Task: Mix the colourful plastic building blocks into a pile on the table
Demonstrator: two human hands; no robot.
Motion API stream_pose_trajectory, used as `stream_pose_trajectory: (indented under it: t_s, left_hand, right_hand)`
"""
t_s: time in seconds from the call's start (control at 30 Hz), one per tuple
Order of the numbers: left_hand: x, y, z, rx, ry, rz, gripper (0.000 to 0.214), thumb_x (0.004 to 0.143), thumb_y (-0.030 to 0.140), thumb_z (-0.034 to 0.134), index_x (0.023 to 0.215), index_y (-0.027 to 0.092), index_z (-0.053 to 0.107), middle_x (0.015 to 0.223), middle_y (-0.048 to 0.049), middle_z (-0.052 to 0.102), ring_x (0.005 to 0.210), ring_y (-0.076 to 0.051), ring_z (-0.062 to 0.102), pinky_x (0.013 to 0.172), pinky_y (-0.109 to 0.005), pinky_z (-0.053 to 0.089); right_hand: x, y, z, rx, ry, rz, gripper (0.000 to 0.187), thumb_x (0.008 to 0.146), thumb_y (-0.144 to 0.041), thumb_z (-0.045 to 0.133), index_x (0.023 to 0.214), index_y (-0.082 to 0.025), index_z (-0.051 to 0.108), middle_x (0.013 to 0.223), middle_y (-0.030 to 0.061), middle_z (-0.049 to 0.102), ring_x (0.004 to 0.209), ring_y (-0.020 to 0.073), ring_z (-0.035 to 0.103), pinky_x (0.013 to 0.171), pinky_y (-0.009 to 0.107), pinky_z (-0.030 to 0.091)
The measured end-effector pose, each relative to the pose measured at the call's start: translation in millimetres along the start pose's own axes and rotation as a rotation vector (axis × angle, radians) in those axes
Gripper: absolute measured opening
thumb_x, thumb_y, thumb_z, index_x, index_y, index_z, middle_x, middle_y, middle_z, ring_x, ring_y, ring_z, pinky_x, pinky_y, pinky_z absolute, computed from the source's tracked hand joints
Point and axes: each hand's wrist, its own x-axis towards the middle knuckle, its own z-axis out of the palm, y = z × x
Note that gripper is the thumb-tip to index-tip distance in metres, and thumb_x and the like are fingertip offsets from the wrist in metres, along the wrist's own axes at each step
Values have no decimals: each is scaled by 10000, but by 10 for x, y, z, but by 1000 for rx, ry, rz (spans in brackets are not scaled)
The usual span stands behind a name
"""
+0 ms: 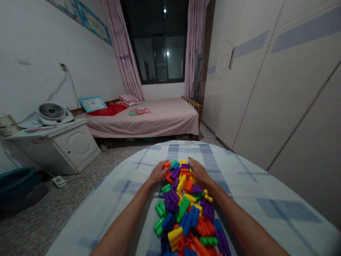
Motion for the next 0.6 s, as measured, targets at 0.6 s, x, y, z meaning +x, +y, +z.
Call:
stream_pose_trajectory:
  t_s: [0.6]
  left_hand:
    - [-1207,1073,-240,14,-273,338,523,856,436,475,1326,210,428,1260,-74,542,1124,-220,509,973,-361,398]
  right_hand:
    - [-953,-1296,-528,248,-265,-22,425,834,-423,503,1208,-224,533,1211,59,565,1130,212,509,990,381,383]
